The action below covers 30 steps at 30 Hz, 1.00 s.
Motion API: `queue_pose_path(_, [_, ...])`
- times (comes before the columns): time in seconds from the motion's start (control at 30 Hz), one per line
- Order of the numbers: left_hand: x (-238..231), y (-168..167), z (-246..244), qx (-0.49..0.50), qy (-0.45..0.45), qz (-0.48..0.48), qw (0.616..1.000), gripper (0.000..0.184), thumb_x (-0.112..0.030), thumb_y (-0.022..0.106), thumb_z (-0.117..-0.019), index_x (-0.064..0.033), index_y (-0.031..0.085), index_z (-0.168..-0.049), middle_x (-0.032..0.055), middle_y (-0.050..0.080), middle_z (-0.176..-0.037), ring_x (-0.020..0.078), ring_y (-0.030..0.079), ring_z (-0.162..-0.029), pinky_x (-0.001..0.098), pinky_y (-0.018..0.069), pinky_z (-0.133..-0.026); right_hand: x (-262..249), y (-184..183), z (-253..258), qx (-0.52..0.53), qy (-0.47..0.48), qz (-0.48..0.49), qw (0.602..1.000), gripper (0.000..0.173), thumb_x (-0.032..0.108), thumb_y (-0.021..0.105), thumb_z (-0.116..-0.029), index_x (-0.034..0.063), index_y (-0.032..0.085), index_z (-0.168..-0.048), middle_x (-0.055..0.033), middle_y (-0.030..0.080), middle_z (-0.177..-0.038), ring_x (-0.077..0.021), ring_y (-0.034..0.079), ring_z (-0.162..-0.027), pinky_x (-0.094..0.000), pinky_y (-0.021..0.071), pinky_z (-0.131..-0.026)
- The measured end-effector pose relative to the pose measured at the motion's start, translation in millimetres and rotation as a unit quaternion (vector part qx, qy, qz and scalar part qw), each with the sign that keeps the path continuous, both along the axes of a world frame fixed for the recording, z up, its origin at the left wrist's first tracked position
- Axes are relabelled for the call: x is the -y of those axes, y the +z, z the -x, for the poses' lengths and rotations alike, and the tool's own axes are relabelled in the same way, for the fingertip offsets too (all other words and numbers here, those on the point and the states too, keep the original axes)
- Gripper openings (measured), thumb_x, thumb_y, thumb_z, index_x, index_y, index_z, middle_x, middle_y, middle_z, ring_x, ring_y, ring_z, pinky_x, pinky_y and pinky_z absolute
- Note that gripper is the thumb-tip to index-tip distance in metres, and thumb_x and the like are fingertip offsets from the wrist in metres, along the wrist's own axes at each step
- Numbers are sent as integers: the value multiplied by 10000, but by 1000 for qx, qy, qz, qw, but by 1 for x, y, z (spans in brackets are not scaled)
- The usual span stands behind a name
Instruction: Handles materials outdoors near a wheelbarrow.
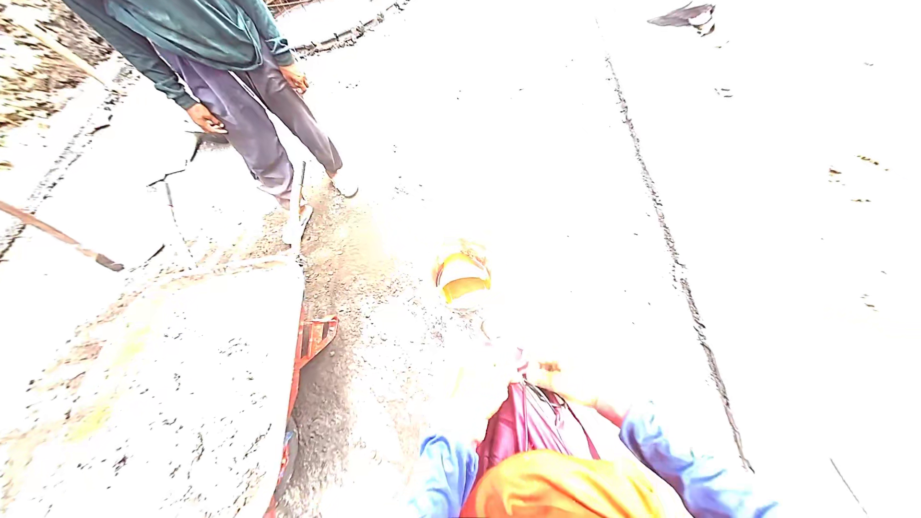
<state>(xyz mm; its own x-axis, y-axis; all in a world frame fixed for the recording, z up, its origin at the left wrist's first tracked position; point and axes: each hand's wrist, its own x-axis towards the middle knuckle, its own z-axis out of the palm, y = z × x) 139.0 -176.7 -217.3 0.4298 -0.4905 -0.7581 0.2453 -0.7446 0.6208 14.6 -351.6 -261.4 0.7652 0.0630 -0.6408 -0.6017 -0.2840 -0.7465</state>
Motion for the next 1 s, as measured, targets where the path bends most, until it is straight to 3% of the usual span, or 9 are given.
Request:
queue_pose_path(0.13, [0, 3, 1, -10, 18, 21, 1000, 102, -204, 712, -925, -108, 694, -896, -16, 596, -663, 89, 516, -510, 264, 444, -496, 3, 44, 7, -46, -26, -59, 997, 208, 177, 579, -1033, 9, 701, -1051, -17, 647, -874, -54, 562, -751, -270, 495, -741])
queue_pose_path(0.27, [2, 1, -1, 19, -23, 16, 999, 116, -228, 709, -928, -112, 707, -916, -11, 625, -706, 102, 555, -560, 294, 482, -549, 2, 21, 22, -71, -89, -15, 993, 409, 220, 674, -965, 21, 562, -1303, -112, 660, -1055, -163, 650, -855, -370, 554, -813])
queue_pose_path(0.33, [0, -4, 0, 21, -14, 32, 999, 112, -222, 703, -933, -112, 713, -914, -20, 628, -686, 90, 557, -530, 283, 493, -524, 1, 14, 26, -92, -139, 7, 986, 344, 190, 732, -920, 13, 609, -1189, -101, 669, -973, -178, 656, -839, -384, 558, -809])
queue_pose_path(0.4, [-2, -6, 1, 18, 2, 47, 999, 116, -222, 713, -929, -108, 712, -905, -19, 627, -672, 90, 549, -511, 280, 487, -512, -2, 3, 30, -64, -166, -23, 984, 146, 130, 715, -922, 33, 654, -1013, -11, 648, -835, -88, 618, -743, -300, 539, -734])
queue_pose_path(0.6, [1, -2, 1, 15, 3, 64, 998, 133, -153, 729, -915, -32, 688, -952, 21, 608, -684, 97, 515, -503, 281, 474, -499, -11, 1, 18, 27, -198, -144, 969, 208, 34, 683, -905, 43, 679, -1112, 19, 690, -933, -42, 651, -834, -245, 563, -773])
queue_pose_path(0.77, [-1, -8, 9, 8, -9, 39, 999, 179, -253, 701, -919, -91, 697, -995, -7, 627, -736, 97, 566, -554, 279, 499, -514, -24, 2, 21, 27, -166, 29, 985, 352, 250, 651, -982, 25, 643, -1253, -125, 688, -1148, -173, 681, -1019, -346, 561, -926])
queue_pose_path(0.87, [-8, -1, 9, -3, -10, 44, 999, 146, -260, 695, -928, -118, 688, -893, -38, 575, -666, 72, 516, -535, 253, 446, -504, -31, -2, 37, 48, -304, 100, 946, 414, 388, 744, -905, 36, 714, -1121, -68, 738, -997, -115, 705, -888, -299, 596, -816])
queue_pose_path(0.93, [-12, 2, 9, -5, -10, 39, 999, 149, -264, 686, -933, -128, 686, -872, -41, 560, -658, 75, 500, -544, 263, 431, -522, -29, 9, 44, -12, -329, 85, 940, 404, 436, 706, -950, 59, 725, -1094, -38, 730, -962, -92, 680, -855, -289, 567, -803])
queue_pose_path(1.0, [-14, 3, 9, -15, 8, 26, 1000, 134, -250, 705, -929, -127, 690, -878, -37, 576, -657, 79, 523, -549, 263, 453, -532, -27, 14, 51, -73, -348, 14, 935, 244, 272, 647, -1005, 40, 682, -1074, -33, 685, -887, -96, 641, -767, -281, 546, -727])
